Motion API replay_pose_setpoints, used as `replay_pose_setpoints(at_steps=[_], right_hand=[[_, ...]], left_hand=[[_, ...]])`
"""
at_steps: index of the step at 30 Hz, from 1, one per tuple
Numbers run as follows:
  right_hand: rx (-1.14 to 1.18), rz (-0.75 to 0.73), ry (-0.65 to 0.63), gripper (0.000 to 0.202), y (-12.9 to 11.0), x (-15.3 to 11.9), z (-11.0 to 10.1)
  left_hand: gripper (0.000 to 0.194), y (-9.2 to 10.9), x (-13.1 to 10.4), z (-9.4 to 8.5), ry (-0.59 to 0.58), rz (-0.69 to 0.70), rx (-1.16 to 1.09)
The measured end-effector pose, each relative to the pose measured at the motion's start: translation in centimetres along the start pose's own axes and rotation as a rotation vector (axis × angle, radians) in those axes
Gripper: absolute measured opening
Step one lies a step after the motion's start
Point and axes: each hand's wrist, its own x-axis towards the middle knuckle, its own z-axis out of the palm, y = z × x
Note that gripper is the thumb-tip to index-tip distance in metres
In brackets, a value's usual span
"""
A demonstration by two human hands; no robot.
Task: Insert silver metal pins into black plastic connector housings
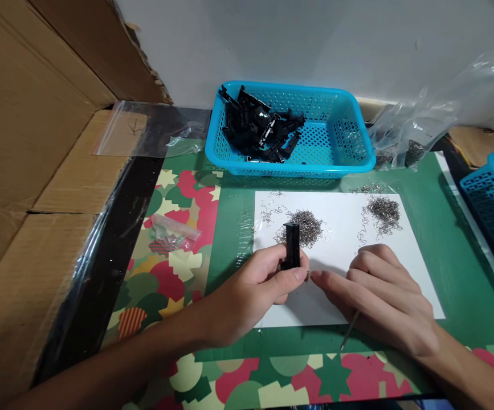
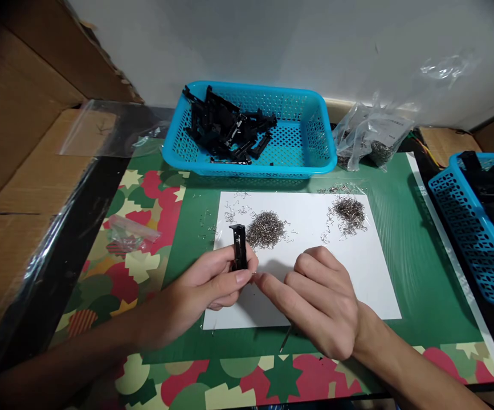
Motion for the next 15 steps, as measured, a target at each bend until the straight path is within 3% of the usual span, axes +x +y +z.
replay_pose_setpoints(at_steps=[9, 15], right_hand=[[0.179, 0.137, 0.146, 0.035, 0.19, -0.29, 0.94], [0.226, 0.097, 0.055, 0.024, 0.01, 0.57, 0.68]], left_hand=[[0.046, -0.29, -0.27, -0.06, 0.017, -0.002, 0.065], [0.054, -0.32, -0.09, 0.19, 0.003, 0.044, 0.2]])
